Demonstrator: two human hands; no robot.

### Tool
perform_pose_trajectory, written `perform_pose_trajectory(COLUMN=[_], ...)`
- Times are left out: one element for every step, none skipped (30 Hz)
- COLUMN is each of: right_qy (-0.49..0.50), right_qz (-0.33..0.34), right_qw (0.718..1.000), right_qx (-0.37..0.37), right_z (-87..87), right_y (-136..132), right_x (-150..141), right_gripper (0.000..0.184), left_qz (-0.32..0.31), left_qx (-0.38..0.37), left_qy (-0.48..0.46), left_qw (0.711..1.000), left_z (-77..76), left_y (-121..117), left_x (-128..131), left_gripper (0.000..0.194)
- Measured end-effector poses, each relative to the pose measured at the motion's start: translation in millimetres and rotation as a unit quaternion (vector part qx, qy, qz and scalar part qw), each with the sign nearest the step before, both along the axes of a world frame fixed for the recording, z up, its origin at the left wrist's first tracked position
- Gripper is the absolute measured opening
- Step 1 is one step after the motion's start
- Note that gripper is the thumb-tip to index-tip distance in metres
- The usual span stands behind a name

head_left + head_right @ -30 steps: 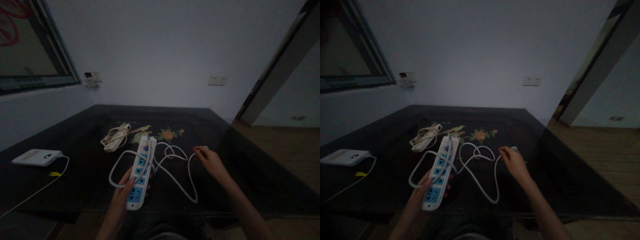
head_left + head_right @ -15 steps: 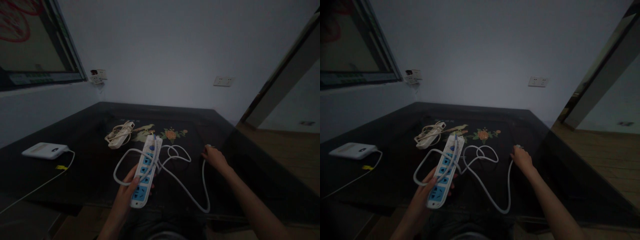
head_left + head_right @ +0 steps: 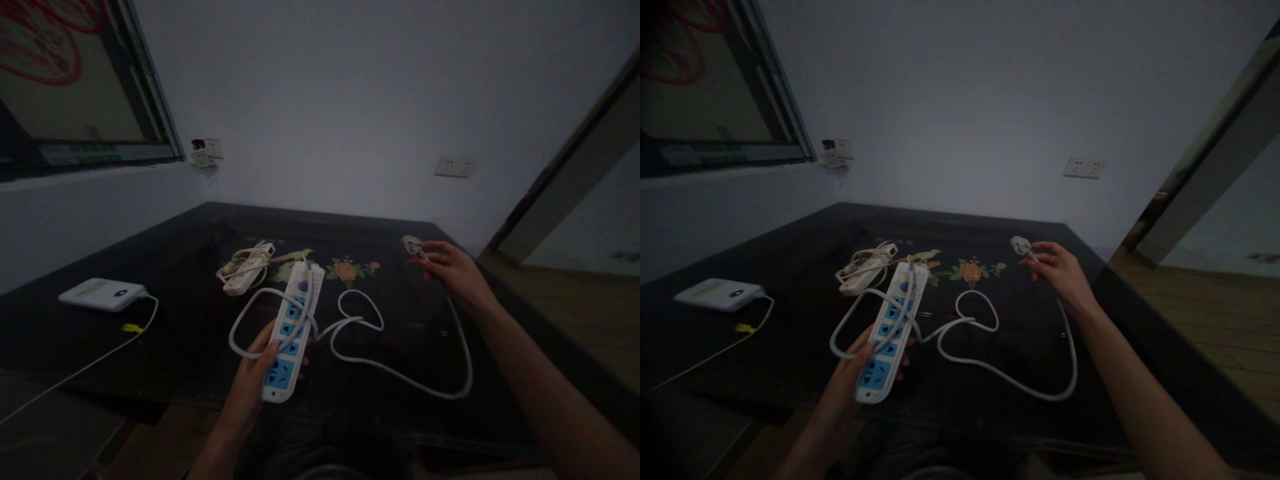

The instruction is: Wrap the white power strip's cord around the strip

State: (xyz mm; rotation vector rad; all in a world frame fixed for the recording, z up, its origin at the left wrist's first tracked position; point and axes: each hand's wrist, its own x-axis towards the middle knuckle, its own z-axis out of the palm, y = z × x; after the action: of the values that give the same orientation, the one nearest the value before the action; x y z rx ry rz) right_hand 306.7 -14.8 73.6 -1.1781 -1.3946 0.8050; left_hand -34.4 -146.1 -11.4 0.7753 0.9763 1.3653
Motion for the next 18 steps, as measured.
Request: perform_pose_trajectory(right_qy=[-0.016, -0.041, -0.074, -0.112, -0.143, -0.17, -0.192, -0.21, -0.227, -0.245, -0.261, -0.271, -0.281, -0.293, -0.302, -0.31, -0.316, -0.318], right_qz=[0.001, 0.0, -0.001, -0.002, -0.001, 0.005, 0.016, 0.033, 0.054, 0.077, 0.101, 0.121, 0.131, 0.138, 0.143, 0.145, 0.148, 0.149], right_qw=[1.0, 0.998, 0.996, 0.992, 0.987, 0.983, 0.98, 0.976, 0.972, 0.966, 0.96, 0.955, 0.951, 0.946, 0.942, 0.938, 0.936, 0.935], right_qx=[0.02, 0.038, 0.056, 0.064, 0.067, 0.064, 0.058, 0.05, 0.042, 0.035, 0.025, 0.008, -0.011, -0.027, -0.038, -0.044, -0.046, -0.047], right_z=[13.8, 25.8, 35.4, 42.0, 45.2, 44.9, 41.3, 34.6, 25.7, 15.3, 4.3, -6.4, -16.1, -24.4, -31.0, -35.9, -39.2, -41.1], right_y=[-3, -6, -9, -12, -14, -15, -15, -13, -11, -7, -4, 0, 3, 5, 7, 8, 9, 9], right_x=[-3, -6, -10, -13, -16, -19, -22, -24, -26, -28, -30, -32, -34, -36, -38, -40, -42, -43], right_gripper=[0.05, 0.045, 0.039, 0.033, 0.029, 0.028, 0.028, 0.029, 0.029, 0.029, 0.027, 0.025, 0.024, 0.023, 0.022, 0.021, 0.02, 0.019], left_qz=[0.002, 0.004, 0.005, 0.005, 0.005, 0.004, 0.001, -0.001, -0.004, -0.006, -0.007, -0.008, -0.008, -0.007, -0.007, -0.007, -0.01, -0.014], left_qx=[0.007, 0.011, 0.013, 0.014, 0.015, 0.016, 0.017, 0.017, 0.016, 0.013, 0.009, 0.005, 0.002, 0.001, 0.002, 0.004, 0.006, 0.007], left_qy=[-0.001, -0.002, -0.002, -0.002, -0.001, -0.002, -0.003, -0.005, -0.006, -0.007, -0.007, -0.007, -0.006, -0.005, -0.003, -0.002, 0.0, 0.0], left_qw=[1.0, 1.0, 1.0, 1.0, 1.0, 1.0, 1.0, 1.0, 1.0, 1.0, 1.0, 1.0, 1.0, 1.0, 1.0, 1.0, 1.0, 1.0], left_z=[1.3, 2.5, 3.5, 4.1, 4.3, 4.2, 3.7, 3.1, 2.4, 1.7, 1.2, 0.9, 0.8, 0.9, 0.9, 1.0, 0.8, 0.5], left_y=[1, 1, 1, 1, 1, 1, 1, 1, 0, 0, 0, 0, -1, -1, -1, 0, 0, 0], left_x=[0, 0, 0, 0, -1, -1, -1, -1, -1, 0, 1, 1, 2, 3, 3, 3, 2, 2], left_gripper=[0.068, 0.066, 0.064, 0.06, 0.057, 0.054, 0.052, 0.051, 0.051, 0.052, 0.052, 0.053, 0.053, 0.053, 0.053, 0.054, 0.055, 0.056])
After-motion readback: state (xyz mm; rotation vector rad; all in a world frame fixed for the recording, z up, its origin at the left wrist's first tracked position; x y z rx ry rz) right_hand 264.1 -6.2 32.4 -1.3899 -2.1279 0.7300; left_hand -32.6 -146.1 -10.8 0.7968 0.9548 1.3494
